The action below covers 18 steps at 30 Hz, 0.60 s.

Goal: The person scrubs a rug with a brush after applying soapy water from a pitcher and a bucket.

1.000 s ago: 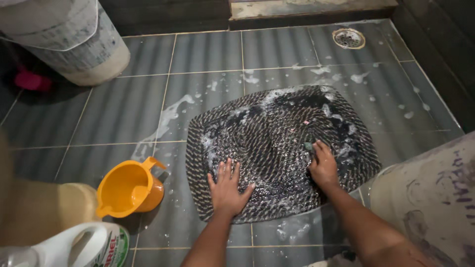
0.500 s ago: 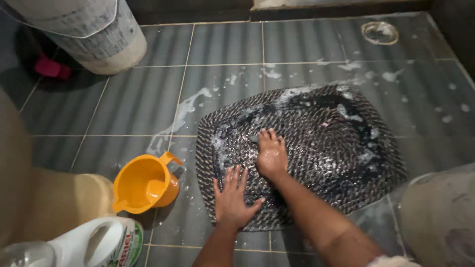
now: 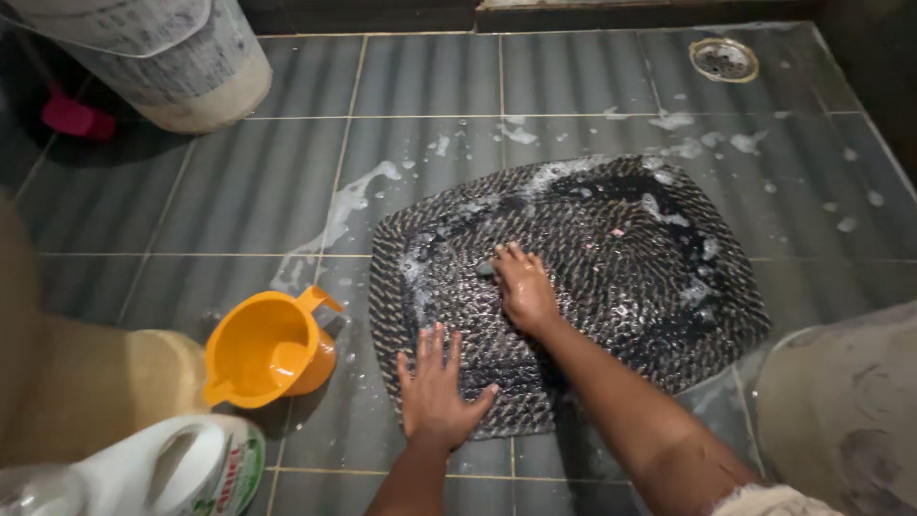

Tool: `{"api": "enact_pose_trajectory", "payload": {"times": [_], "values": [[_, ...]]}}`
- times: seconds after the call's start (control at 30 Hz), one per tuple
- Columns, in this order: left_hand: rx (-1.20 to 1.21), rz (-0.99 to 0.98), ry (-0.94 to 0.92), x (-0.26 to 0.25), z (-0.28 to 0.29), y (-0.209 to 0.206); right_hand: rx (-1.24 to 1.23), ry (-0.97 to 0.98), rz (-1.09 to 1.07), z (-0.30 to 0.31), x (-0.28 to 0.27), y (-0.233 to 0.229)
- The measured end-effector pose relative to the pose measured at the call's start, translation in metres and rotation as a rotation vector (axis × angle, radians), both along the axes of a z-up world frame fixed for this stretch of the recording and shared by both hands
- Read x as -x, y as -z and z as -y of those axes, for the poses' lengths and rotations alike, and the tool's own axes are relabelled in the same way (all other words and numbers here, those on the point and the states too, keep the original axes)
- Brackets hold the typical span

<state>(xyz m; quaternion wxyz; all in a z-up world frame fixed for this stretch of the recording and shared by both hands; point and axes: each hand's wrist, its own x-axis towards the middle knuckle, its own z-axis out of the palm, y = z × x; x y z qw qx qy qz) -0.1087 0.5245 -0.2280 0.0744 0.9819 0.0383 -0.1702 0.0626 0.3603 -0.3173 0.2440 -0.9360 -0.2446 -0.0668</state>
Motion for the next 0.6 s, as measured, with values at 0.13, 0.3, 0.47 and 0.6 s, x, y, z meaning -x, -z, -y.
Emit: {"api": "enact_pose_trajectory", "payload": {"times": [0.13, 0.3, 0.47, 0.6], "values": [[-0.02, -0.012, 0.004, -0.002, 0.001, 0.004, -0.052, -0.188, -0.077, 0.065, 0.007, 0.018], [-0.031, -0.039, -0.002, 0.0, -0.002, 0.001, 0.009, -0.012, 0.061, 0.238, 0.009, 0.016], [-0.027, -0.028, -0.002, 0.0, -0.001, -0.001, 0.134, 0.399, 0.393, 0.298, 0.021, 0.048], [-0.045, -0.045, -0.004, -0.001, 0.0, -0.001, -0.047, 0.798, 0.153, 0.186, 0.021, 0.06]]}}
